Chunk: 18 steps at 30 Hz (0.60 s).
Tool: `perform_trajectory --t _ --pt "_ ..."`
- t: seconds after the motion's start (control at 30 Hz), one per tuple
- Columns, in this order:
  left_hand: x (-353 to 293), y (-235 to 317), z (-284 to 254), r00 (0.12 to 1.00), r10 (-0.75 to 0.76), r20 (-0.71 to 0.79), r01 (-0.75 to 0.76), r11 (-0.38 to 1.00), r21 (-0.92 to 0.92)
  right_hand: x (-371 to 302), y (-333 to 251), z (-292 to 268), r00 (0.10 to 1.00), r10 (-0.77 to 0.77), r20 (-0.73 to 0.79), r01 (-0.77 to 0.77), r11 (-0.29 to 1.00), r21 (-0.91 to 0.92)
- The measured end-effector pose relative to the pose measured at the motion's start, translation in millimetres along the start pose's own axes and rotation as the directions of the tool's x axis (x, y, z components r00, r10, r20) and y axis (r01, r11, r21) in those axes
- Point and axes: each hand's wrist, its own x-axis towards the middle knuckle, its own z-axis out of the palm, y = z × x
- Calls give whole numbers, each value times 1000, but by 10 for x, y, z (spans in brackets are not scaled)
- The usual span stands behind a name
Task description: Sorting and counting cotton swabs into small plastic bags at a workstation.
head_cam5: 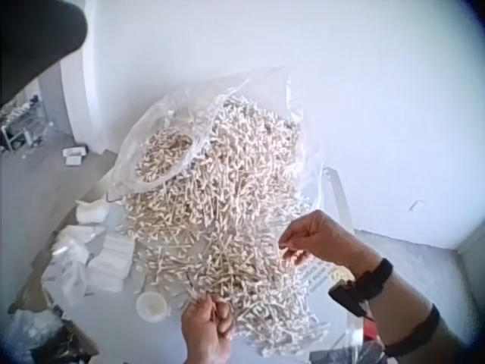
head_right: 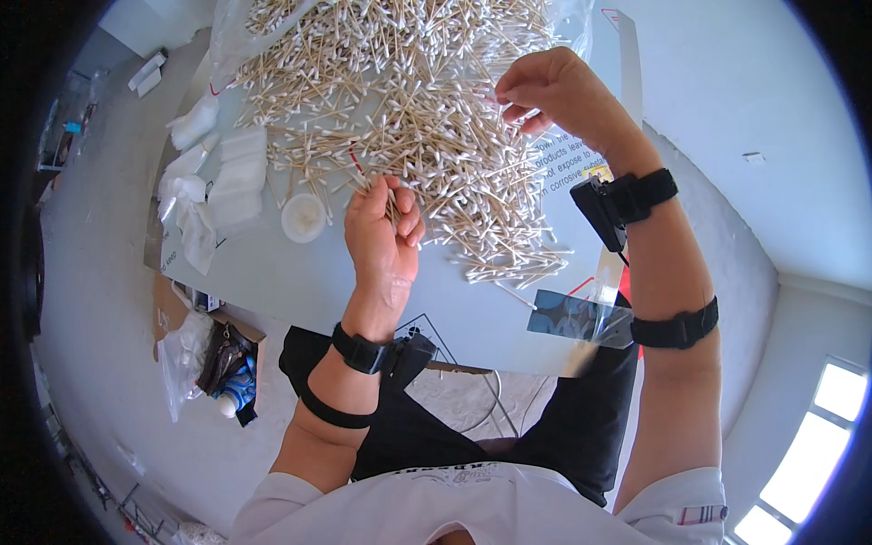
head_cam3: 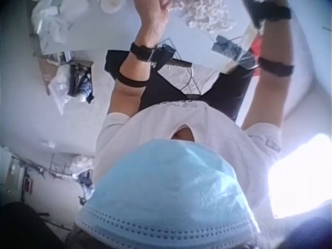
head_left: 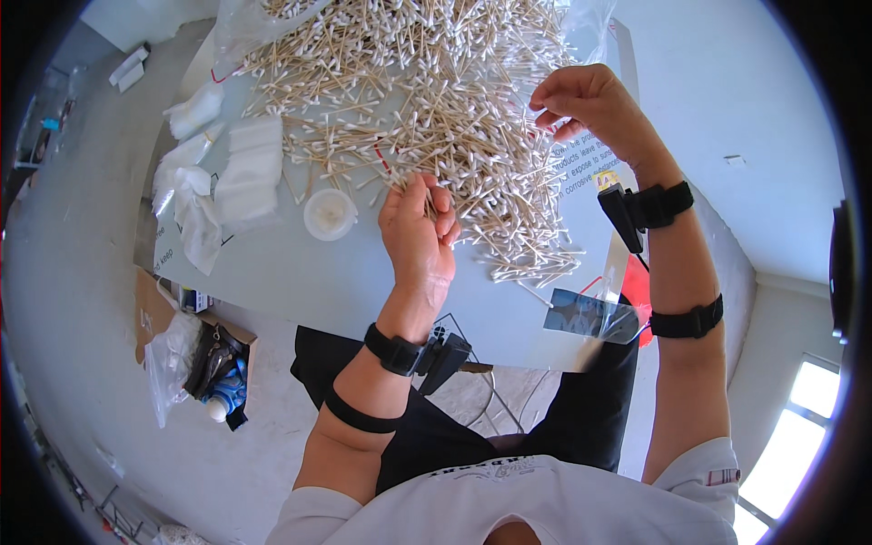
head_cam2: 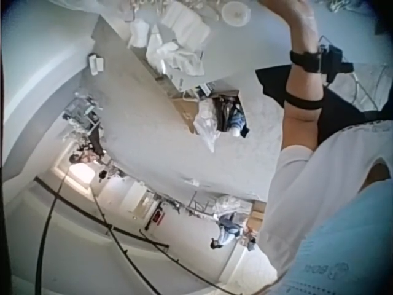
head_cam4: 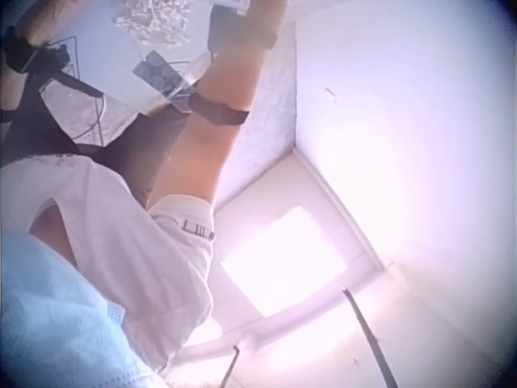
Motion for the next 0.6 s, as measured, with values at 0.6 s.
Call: perform_trajectory --t 0.6 --pt "-26 71 0 999 -14 -31 12 998 -69 1706 -433 678 980 -191 62 118 303 -946"
